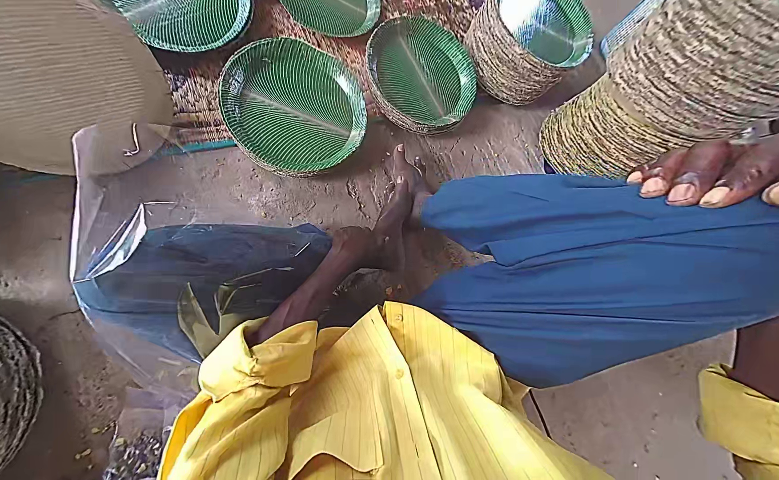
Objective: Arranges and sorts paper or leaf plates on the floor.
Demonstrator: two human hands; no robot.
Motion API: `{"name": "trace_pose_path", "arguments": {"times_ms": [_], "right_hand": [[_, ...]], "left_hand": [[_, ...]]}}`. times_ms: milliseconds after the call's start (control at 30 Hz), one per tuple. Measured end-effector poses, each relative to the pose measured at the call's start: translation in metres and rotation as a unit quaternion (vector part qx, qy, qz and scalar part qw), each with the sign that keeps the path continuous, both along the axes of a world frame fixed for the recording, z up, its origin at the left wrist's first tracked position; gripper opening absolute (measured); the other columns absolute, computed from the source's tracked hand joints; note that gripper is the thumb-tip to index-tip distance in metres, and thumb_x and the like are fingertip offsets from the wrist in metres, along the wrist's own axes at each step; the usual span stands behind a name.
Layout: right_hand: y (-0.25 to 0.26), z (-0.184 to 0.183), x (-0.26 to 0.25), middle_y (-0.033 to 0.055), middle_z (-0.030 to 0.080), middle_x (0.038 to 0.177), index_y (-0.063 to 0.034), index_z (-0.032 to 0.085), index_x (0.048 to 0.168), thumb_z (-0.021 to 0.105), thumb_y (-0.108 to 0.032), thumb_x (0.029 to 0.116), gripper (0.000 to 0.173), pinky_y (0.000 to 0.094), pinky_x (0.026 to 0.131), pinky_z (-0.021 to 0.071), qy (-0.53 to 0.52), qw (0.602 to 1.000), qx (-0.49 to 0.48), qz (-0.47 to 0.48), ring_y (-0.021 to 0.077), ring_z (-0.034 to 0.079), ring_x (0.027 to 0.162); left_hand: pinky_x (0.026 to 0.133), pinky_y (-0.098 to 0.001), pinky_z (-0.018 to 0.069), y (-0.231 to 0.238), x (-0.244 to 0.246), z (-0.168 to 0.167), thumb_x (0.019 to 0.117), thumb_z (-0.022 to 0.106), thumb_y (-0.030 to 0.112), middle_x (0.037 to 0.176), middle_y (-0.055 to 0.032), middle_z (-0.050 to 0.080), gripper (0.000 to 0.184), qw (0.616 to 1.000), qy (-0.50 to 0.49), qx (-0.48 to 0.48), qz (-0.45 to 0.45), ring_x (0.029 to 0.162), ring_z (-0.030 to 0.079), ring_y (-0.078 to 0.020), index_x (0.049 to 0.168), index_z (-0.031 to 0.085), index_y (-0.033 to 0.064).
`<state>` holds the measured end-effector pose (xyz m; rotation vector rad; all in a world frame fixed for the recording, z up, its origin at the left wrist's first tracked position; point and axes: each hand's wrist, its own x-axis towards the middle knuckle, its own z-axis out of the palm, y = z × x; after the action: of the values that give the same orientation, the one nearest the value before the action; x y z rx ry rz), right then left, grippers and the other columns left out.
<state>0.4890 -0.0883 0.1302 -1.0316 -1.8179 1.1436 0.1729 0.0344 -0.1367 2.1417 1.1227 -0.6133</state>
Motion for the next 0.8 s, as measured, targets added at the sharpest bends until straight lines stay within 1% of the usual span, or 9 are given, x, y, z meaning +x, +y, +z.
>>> {"name": "trace_pose_path", "arguments": {"times_ms": [67, 133, 233, 333, 400, 500, 567, 667, 800], "right_hand": [[0.003, 0.001, -0.003, -0.0119, 0.075, 0.089, -0.0290, 0.076, 0.088, 0.068, -0.037, 0.0959, 0.014, 0.0330, 0.099, 0.0566, 0.003, 1.000, -0.009, 0.003, 0.0117, 0.072, 0.101], [0.008, 0.005, -0.011, -0.0124, 0.074, 0.085, -0.0271, 0.076, 0.083, 0.068, -0.036, 0.0949, 0.016, 0.0302, 0.098, 0.0561, 0.001, 1.000, -0.018, 0.010, 0.0100, 0.072, 0.098], [0.015, 0.006, -0.025, -0.0098, 0.071, 0.074, -0.0226, 0.071, 0.072, 0.070, -0.031, 0.0924, 0.022, 0.0262, 0.089, 0.0570, 0.033, 0.999, -0.017, 0.006, 0.0095, 0.072, 0.087], [0.020, 0.000, -0.021, -0.0081, 0.070, 0.071, -0.0200, 0.069, 0.072, 0.071, -0.032, 0.0930, 0.024, 0.0254, 0.085, 0.0582, 0.080, 0.996, -0.003, 0.031, 0.0105, 0.073, 0.083], [0.025, -0.007, -0.014, -0.0083, 0.067, 0.066, -0.0213, 0.064, 0.067, 0.072, -0.036, 0.0936, 0.031, 0.0257, 0.077, 0.0591, 0.105, 0.994, 0.005, 0.034, 0.0103, 0.072, 0.075], [0.055, -0.026, 0.013, -0.0063, 0.073, 0.079, -0.0239, 0.067, 0.077, 0.065, -0.035, 0.0971, 0.023, 0.0338, 0.076, 0.0625, 0.112, 0.989, -0.039, 0.093, 0.0157, 0.074, 0.081], [0.083, -0.041, 0.006, -0.0089, 0.073, 0.085, -0.0283, 0.069, 0.085, 0.061, -0.039, 0.0978, 0.019, 0.0314, 0.077, 0.0620, 0.087, 0.993, -0.060, 0.056, 0.0126, 0.073, 0.084], [0.131, -0.081, 0.013, -0.0057, 0.079, 0.096, -0.0223, 0.079, 0.104, 0.056, -0.033, 0.1027, 0.025, 0.0295, 0.077, 0.0646, 0.097, 0.990, -0.103, 0.023, 0.0109, 0.076, 0.086], [0.144, -0.111, 0.018, -0.0037, 0.079, 0.095, -0.0180, 0.078, 0.107, 0.053, -0.029, 0.1048, 0.028, 0.0297, 0.081, 0.0640, 0.078, 0.985, -0.154, 0.012, 0.0110, 0.076, 0.086]], "left_hand": [[0.091, -0.0654, 0.0513, 0.000, -0.003, -0.014, 0.1069, 0.024, 0.060, 0.118, -0.0255, 0.069, 0.074, 1.000, 0.003, -0.006, -0.009, 0.115, 0.066, -0.0441, 0.122, 0.065, 0.0009], [0.088, -0.0643, 0.0529, 0.000, -0.004, -0.025, 0.1062, 0.024, 0.062, 0.114, -0.0245, 0.070, 0.075, 1.000, -0.001, -0.001, -0.009, 0.111, 0.067, -0.0434, 0.120, 0.066, 0.0021], [0.087, -0.0629, 0.0536, 0.001, -0.008, -0.029, 0.1055, 0.026, 0.064, 0.112, -0.0227, 0.070, 0.073, 1.000, -0.007, -0.008, -0.004, 0.110, 0.068, -0.0418, 0.119, 0.066, 0.0037], [0.092, -0.0639, 0.0512, 0.006, -0.007, -0.016, 0.1060, 0.028, 0.063, 0.120, -0.0240, 0.068, 0.072, 0.999, 0.018, -0.052, -0.003, 0.117, 0.065, -0.0428, 0.127, 0.062, 0.0041], [0.090, -0.0638, 0.0520, 0.007, -0.008, -0.028, 0.1051, 0.027, 0.065, 0.119, -0.0236, 0.068, 0.072, 0.999, 0.018, -0.050, -0.008, 0.115, 0.066, -0.0427, 0.128, 0.061, 0.0058], [0.087, -0.0623, 0.0539, 0.006, -0.009, -0.055, 0.1022, 0.027, 0.069, 0.116, -0.0215, 0.070, 0.075, 1.000, -0.006, -0.024, -0.013, 0.111, 0.068, -0.0412, 0.127, 0.064, 0.0085], [0.089, -0.0624, 0.0533, 0.008, -0.008, -0.045, 0.1035, 0.027, 0.066, 0.118, -0.0217, 0.070, 0.073, 0.999, -0.001, -0.036, -0.021, 0.113, 0.067, -0.0409, 0.128, 0.064, 0.0079], [0.094, -0.0638, 0.0499, 0.010, -0.003, -0.008, 0.1076, 0.029, 0.059, 0.121, -0.0242, 0.068, 0.066, 0.997, 0.028, -0.071, -0.033, 0.118, 0.064, -0.0428, 0.130, 0.060, 0.0054], [0.097, -0.0633, 0.0489, 0.012, -0.005, -0.006, 0.1089, 0.029, 0.056, 0.124, -0.0246, 0.067, 0.064, 0.996, 0.025, -0.080, -0.037, 0.121, 0.063, -0.0426, 0.132, 0.060, 0.0046]]}}
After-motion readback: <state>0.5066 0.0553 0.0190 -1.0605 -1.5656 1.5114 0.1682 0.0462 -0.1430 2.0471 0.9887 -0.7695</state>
